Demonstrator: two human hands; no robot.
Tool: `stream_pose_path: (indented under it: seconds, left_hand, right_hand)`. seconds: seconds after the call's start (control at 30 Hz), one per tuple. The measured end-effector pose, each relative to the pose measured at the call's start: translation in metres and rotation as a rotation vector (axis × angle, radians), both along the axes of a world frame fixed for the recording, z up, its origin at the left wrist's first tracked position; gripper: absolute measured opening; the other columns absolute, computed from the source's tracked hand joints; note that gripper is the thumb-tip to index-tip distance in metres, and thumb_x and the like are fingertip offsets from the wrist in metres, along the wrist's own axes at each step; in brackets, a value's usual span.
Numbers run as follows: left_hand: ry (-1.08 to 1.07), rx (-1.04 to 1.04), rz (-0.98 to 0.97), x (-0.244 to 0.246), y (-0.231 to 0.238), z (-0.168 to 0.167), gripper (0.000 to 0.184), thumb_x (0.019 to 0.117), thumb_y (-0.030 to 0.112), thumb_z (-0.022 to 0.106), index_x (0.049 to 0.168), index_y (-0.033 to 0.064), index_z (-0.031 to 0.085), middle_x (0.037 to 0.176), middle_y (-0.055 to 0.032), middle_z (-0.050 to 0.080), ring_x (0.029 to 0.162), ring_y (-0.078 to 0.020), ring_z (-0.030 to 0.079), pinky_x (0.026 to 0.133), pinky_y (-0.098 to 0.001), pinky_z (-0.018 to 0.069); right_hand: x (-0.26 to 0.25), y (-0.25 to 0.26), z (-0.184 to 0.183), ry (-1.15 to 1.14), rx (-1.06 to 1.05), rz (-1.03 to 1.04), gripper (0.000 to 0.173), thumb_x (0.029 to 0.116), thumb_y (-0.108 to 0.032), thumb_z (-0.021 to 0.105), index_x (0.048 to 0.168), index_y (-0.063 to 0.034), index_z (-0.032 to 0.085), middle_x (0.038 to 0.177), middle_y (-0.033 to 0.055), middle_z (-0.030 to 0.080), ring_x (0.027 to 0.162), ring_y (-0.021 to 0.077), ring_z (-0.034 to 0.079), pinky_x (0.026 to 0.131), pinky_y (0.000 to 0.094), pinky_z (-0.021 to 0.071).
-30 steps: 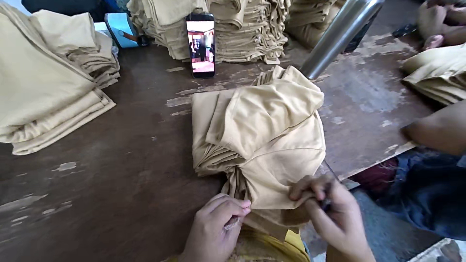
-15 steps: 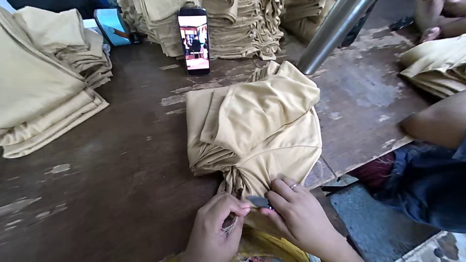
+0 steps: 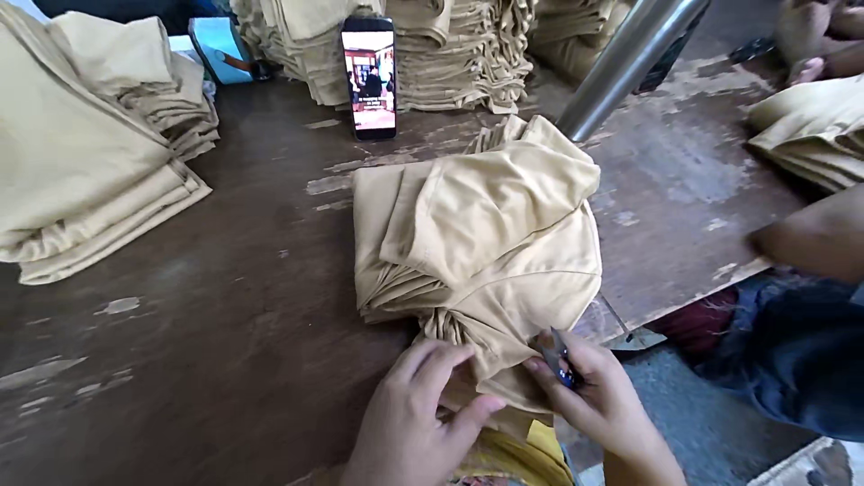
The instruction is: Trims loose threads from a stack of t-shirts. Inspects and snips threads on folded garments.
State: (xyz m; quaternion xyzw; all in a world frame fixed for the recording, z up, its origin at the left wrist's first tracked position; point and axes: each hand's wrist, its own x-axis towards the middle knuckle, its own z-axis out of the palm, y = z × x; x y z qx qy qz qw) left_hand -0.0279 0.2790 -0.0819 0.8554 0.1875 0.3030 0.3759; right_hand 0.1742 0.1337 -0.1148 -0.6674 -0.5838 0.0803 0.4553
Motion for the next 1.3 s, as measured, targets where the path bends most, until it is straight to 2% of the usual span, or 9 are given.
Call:
stream_pose_path:
  seconds: [0.17,0.27,0.43,0.53,0.63,0.8,0.97,1.13,1.3]
  left_hand:
    - [0.052,0.234,0.110,0.030,-0.007,-0.009,0.046,0.0764,0.024,0.076,0.121,0.0161,0.076,0.093,-0.0062,0.068,0.086,-0.0229,0.065,0.070,-0.0374,0.0537]
    - [-0.239,-0.283,-0.085,0.034,0.011,0.008,0.048,0.0952,-0.003,0.046,0.142,0.0027,0.059,0.126,-0.0082,0.070,0.112,-0.0126,0.067,0.097,-0.0299,0.0554]
    - [-0.626,-0.992,-0.103,0.035,0.043,0.045,0.066,0.1053,0.038,0.049,0.159,0.0500,0.013,0.164,0.0074,0.035,0.135,-0.0208,0.055,0.108,-0.0445,0.0497]
    - [-0.572,-0.760,-0.139,0.028,0.032,0.031,0.058,0.1033,0.044,0.056,0.157,0.0307,0.038,0.156,0.0007,0.049,0.133,-0.0217,0.058,0.108,-0.0434,0.0516]
    - [-0.412,-0.378,-0.220,0.021,0.021,0.014,0.027,0.1043,0.026,0.058,0.121,0.0069,0.066,0.116,-0.0033,0.073,0.106,-0.0110,0.069,0.092,-0.0291,0.0582]
    - [0.041,0.199,-0.179,0.024,0.006,-0.011,0.031,0.0880,0.015,0.072,0.118,0.0167,0.077,0.123,-0.0043,0.070,0.120,-0.0233,0.062,0.103,-0.0360,0.0511]
    - [-0.092,-0.011,-0.439,-0.003,0.020,-0.011,0.014,0.0934,0.003,0.064,0.090,0.0078,0.076,0.090,-0.0037,0.073,0.094,-0.0108,0.067,0.090,-0.0202,0.0528]
    - [0.260,-0.121,-0.739,-0.037,0.030,0.020,0.020,0.0965,0.022,0.068,0.107,0.0071,0.077,0.089,-0.0085,0.076,0.080,-0.0172,0.074,0.074,-0.0344,0.0603]
    - [-0.075,0.010,-0.270,0.008,-0.006,0.012,0.033,0.0894,0.031,0.078,0.115,0.0095,0.073,0.101,-0.0079,0.069,0.100,-0.0138,0.065,0.089,-0.0248,0.0546]
  right_hand:
    - [-0.008,-0.002,0.003,0.068,0.137,0.047,0.024,0.1001,-0.022,0.062,0.086,-0.0083,0.048,0.075,0.0019,0.050,0.069,0.0023,0.051,0.065,0.0151,0.0445]
    - [-0.021,0.000,0.018,0.295,0.337,0.047,0.019,0.1008,-0.026,0.065,0.088,-0.0204,0.052,0.087,-0.0081,0.055,0.081,-0.0023,0.055,0.074,0.0131,0.0464]
    - [-0.009,-0.006,0.014,0.230,0.174,0.107,0.029,0.0944,-0.037,0.074,0.100,-0.0184,0.053,0.101,-0.0051,0.061,0.088,-0.0009,0.060,0.074,0.0136,0.0505]
    - [-0.005,-0.013,0.004,0.156,0.009,0.186,0.036,0.0921,-0.035,0.077,0.103,-0.0102,0.053,0.097,0.0032,0.064,0.088,0.0044,0.062,0.075,0.0173,0.0524]
    - [-0.005,-0.014,-0.004,0.151,-0.007,0.165,0.023,0.0924,-0.023,0.073,0.098,-0.0083,0.057,0.090,0.0029,0.066,0.081,0.0035,0.062,0.072,0.0172,0.0530]
    - [-0.007,-0.011,-0.002,0.294,0.100,0.210,0.019,0.0896,-0.016,0.069,0.097,-0.0113,0.052,0.084,0.0018,0.062,0.075,0.0045,0.060,0.066,0.0183,0.0509]
    - [-0.002,-0.011,0.010,0.464,0.231,0.207,0.016,0.0901,-0.016,0.066,0.102,-0.0198,0.057,0.084,-0.0091,0.059,0.078,-0.0039,0.057,0.070,0.0119,0.0473]
    - [-0.001,-0.008,0.016,0.521,0.257,0.246,0.017,0.0919,-0.018,0.069,0.104,-0.0217,0.058,0.086,-0.0110,0.061,0.078,-0.0042,0.058,0.071,0.0116,0.0473]
    - [-0.018,-0.001,0.026,0.457,0.252,0.263,0.018,0.0902,-0.015,0.069,0.101,-0.0158,0.055,0.086,-0.0050,0.061,0.078,-0.0005,0.059,0.071,0.0139,0.0496]
